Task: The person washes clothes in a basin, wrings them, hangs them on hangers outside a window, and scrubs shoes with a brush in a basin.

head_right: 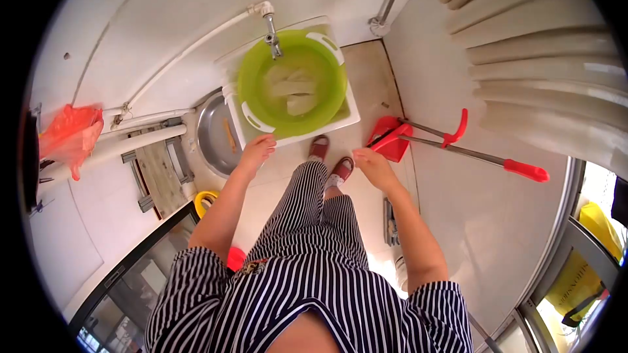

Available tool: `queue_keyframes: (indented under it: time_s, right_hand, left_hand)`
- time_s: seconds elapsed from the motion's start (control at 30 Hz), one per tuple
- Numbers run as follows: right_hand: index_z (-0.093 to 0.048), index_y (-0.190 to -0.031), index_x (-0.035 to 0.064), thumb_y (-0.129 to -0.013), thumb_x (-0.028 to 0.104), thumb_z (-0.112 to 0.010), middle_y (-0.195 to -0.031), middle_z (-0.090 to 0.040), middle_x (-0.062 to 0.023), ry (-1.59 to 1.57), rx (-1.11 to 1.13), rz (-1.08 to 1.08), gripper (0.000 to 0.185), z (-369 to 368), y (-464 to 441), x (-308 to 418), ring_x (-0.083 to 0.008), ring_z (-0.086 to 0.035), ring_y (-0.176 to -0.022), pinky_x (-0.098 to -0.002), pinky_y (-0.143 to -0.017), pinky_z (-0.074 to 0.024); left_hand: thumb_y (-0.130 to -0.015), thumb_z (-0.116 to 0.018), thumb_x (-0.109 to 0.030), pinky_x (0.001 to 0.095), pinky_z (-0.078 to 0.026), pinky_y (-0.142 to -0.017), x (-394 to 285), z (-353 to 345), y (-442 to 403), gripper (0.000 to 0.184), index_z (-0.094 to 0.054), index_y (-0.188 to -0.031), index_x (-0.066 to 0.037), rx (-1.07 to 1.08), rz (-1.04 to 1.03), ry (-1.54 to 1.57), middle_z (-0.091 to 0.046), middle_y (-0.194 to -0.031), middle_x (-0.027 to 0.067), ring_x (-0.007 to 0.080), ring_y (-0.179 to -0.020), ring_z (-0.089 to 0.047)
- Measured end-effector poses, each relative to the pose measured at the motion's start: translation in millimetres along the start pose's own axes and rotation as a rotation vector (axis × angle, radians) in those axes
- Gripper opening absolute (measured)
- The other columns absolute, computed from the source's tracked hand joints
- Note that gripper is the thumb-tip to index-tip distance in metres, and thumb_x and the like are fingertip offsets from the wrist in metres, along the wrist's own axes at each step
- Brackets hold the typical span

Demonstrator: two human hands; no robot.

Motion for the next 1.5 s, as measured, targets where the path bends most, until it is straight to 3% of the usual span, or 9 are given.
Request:
queue_keyframes:
  time_s: [0.2,0.63,0.73,0.97,1.07,1.13,1.27,1.33,1.5]
  right_hand:
    - [-0.063,-0.104,-0.0003,-0.09,0.022,-0.054,-0.088,-0.067,-0.012,0.008,-0.114,-0.113,0.027,-79.1,-112.3,1.0,-0.0209,-0.065,-0.074,-0.0313,-0.071,-0.051]
    - [-0.054,-0.118,0.0081,-0.087,0.016,-0.051,-0.105,-0.062,-0.02,1.338,-0.42,0.632,0.032,-183.2,-298.9,24.4,-0.0409,-0.06,-0.093,-0.0455,-0.085,-0.0472]
    - [-0.058,-0.116,0.007,-0.086,0.022,-0.054,-0.103,-0.064,-0.0193,1.075,-0.152,-0.096,0.034,-164.4,-323.5,-6.9,-0.0381,-0.061,-0.094,-0.0451,-0.084,-0.0469]
    - [-0.064,-0.099,0.0004,-0.086,0.042,-0.063,-0.084,-0.064,-0.0081,0.195,-0.137,-0.137,0.044,-166.7,-236.9,73.8,-0.0117,-0.058,-0.073,-0.029,-0.064,-0.0475]
    - [-0.063,-0.093,0.0014,-0.085,0.039,-0.064,-0.075,-0.063,-0.009,0.126,-0.106,-0.018,0.039,-189.0,-193.6,91.4,-0.0136,-0.057,-0.067,-0.0312,-0.062,-0.0476]
    - [-0.062,-0.085,0.0023,-0.084,0.041,-0.064,-0.069,-0.061,-0.012,0.298,-0.052,0.034,0.039,-201.5,-186.5,95.6,-0.02,-0.058,-0.061,-0.0314,-0.061,-0.0475]
    - [-0.057,-0.109,0.0041,-0.091,0.029,-0.054,-0.078,-0.064,-0.0216,0.781,-0.213,0.175,0.031,-184.0,-246.6,47.7,-0.0354,-0.062,-0.07,-0.0415,-0.066,-0.0495]
    - [-0.047,-0.127,0.0058,-0.092,0.023,-0.048,-0.088,-0.062,-0.0267,0.789,-0.41,0.385,0.039,-150.2,-275.7,16.9,-0.0395,-0.062,-0.08,-0.0475,-0.074,-0.048]
    - [-0.042,-0.133,0.0147,-0.091,0.025,-0.048,-0.125,-0.048,-0.0224,0.705,-0.773,0.049,0.043,-89.0,-283.2,12.9,-0.0419,-0.056,-0.1,-0.0517,-0.079,-0.0481]
  left_hand:
    - [-0.09,-0.057,-0.026,0.0395,-0.04,-0.101,25.5,4.0,-44.1,0.053,-0.04,-0.136,-0.006,0.013,0.045,0.588,-0.047,-0.134,0.0158,0.028,-0.118,-0.051]
    - [-0.092,-0.055,-0.028,0.0374,-0.032,-0.108,39.4,-39.9,-151.9,0.061,-0.029,-0.144,-0.009,0.05,0.068,0.825,-0.035,-0.144,0.014,0.0287,-0.129,-0.039]
    - [-0.093,-0.051,-0.033,0.041,-0.029,-0.11,41.1,-49.1,-154.6,0.063,-0.024,-0.146,-0.011,-0.01,0.233,0.818,-0.025,-0.15,0.0129,0.0328,-0.134,-0.033]
    - [-0.094,-0.041,-0.053,0.0532,-0.035,-0.102,32.3,-72.8,-199.4,0.065,-0.031,-0.143,-0.012,0.15,0.252,1.288,-0.035,-0.143,0.0117,0.0353,-0.123,-0.041]
    - [-0.093,-0.04,-0.056,0.0482,-0.046,-0.091,4.8,-84.0,-198.8,0.062,-0.04,-0.136,-0.011,0.883,-0.005,1.574,-0.05,-0.129,0.0131,0.0334,-0.111,-0.053]
    - [-0.092,-0.041,-0.057,0.0411,-0.05,-0.082,-13.9,-65.9,-168.4,0.06,-0.049,-0.127,-0.009,0.454,0.093,1.339,-0.059,-0.114,0.0134,0.0281,-0.098,-0.059]
    - [-0.09,-0.052,-0.049,0.0354,-0.05,-0.08,8.6,-65.6,-189.7,0.054,-0.052,-0.123,-0.006,0.667,-0.066,1.541,-0.06,-0.112,0.0104,0.0214,-0.095,-0.059]
    - [-0.088,-0.062,-0.037,0.032,-0.047,-0.085,-18.8,-26.2,-155.8,0.047,-0.053,-0.121,-0.006,-0.191,0.017,0.922,-0.06,-0.112,0.0058,0.0184,-0.097,-0.058]
    - [-0.087,-0.066,-0.028,0.0316,-0.039,-0.098,-13.6,-12.3,-181.1,0.055,-0.044,-0.134,-0.011,-0.13,-0.213,0.867,-0.048,-0.131,0.005,0.0177,-0.119,-0.047]
Point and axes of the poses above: each hand's wrist, its own y-axis away from the middle knuckle, its own z-axis out of the back of the hand, x = y × z, the point moved 7 cm from there along -y, towards the middle knuckle
